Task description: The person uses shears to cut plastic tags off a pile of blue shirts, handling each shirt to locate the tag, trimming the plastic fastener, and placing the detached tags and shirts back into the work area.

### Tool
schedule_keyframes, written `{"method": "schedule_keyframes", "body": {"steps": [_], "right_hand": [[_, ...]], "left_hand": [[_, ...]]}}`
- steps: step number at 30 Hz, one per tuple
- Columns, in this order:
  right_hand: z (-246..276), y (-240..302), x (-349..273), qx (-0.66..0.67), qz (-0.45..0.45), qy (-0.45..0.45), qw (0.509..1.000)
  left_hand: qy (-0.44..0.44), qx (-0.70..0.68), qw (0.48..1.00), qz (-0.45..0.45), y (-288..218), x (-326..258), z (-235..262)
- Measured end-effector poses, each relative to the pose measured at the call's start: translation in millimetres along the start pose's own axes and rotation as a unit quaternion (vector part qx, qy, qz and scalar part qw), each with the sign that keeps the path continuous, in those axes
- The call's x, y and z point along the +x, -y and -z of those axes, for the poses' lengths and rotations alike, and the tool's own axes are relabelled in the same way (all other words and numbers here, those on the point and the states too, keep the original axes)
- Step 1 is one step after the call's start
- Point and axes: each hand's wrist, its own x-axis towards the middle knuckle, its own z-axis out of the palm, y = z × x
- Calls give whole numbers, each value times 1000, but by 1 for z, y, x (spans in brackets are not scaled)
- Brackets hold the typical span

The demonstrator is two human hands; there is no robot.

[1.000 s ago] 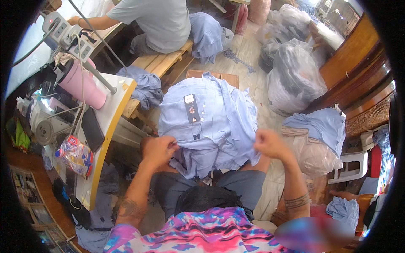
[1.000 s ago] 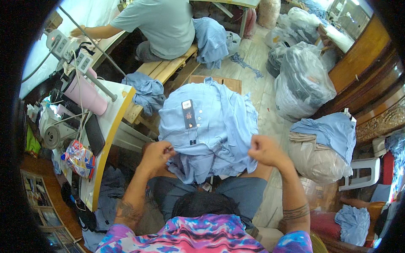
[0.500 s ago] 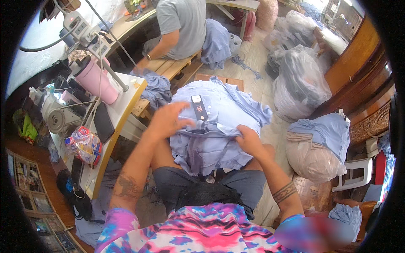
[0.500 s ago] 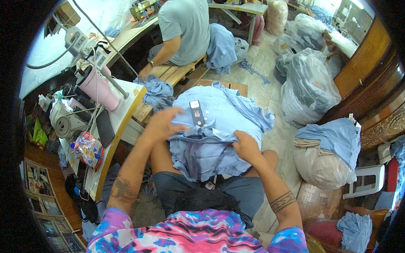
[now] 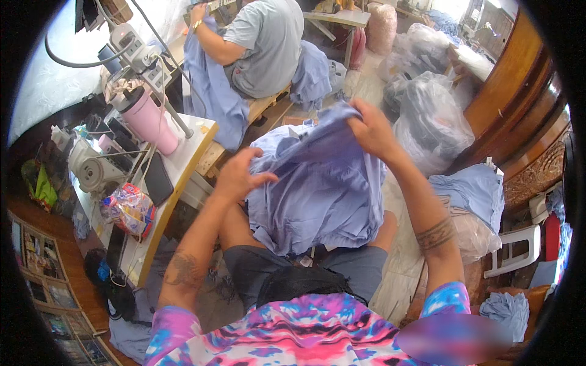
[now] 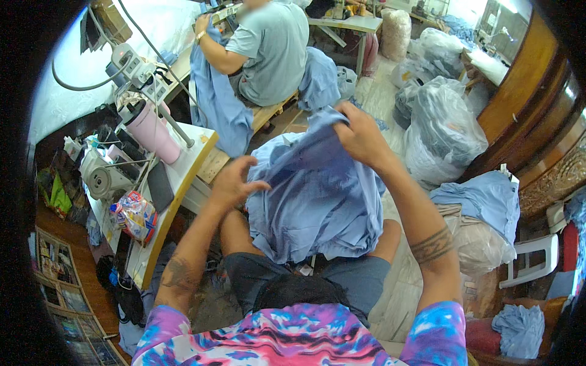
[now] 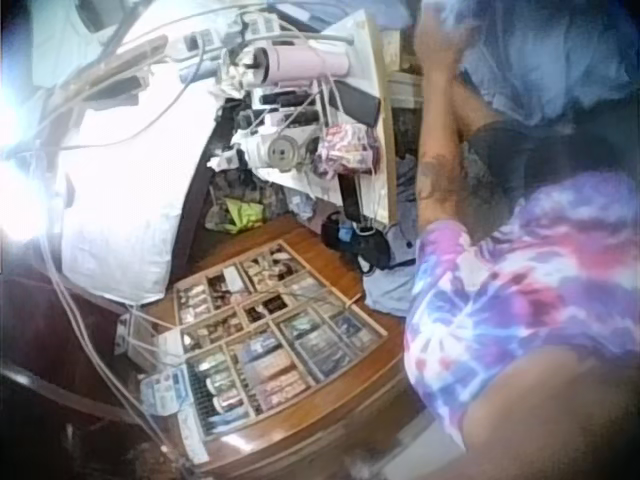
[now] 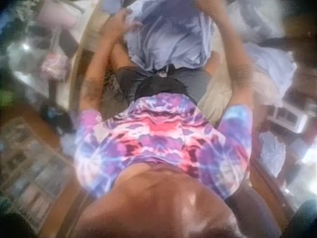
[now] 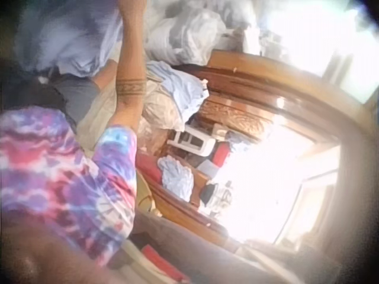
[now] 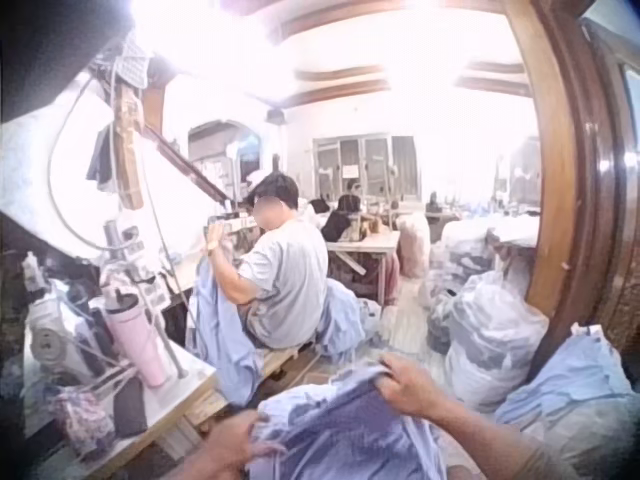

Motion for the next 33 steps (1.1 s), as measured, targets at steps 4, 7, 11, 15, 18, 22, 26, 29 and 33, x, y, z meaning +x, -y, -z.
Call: {"method": "schedule_keyframes", "body": {"steps": [4,7,11,15,18,22,26,29,33], "right_hand": [[18,52,61,-136,112,1,984],[42,44,91,-237,104,18,966],[96,0,150,-298,124,-32,946],[151,10,186,-303,144,-129,933],[166,86,160,-242,191,-188,933],[173,71,27,-151,77,-8,985],[64,25,-101,-104,16,127,986],[-2,-57,-203,-131,-74,46,988],[-70,-62,-270,244,-530,-184,791]], "left_hand": [[-47,82,995,20,24,-11,-19],[-157,0,986,60,19,11,-2],[-256,42,961,-95,-16,92,66],[-354,104,917,-150,-82,142,137],[-399,113,893,-178,-115,121,190],[-337,71,925,-162,-116,7,151],[-92,30,990,-98,-69,-133,97],[154,-132,977,67,-68,-174,21],[69,-184,970,141,-37,-151,-16]]}}
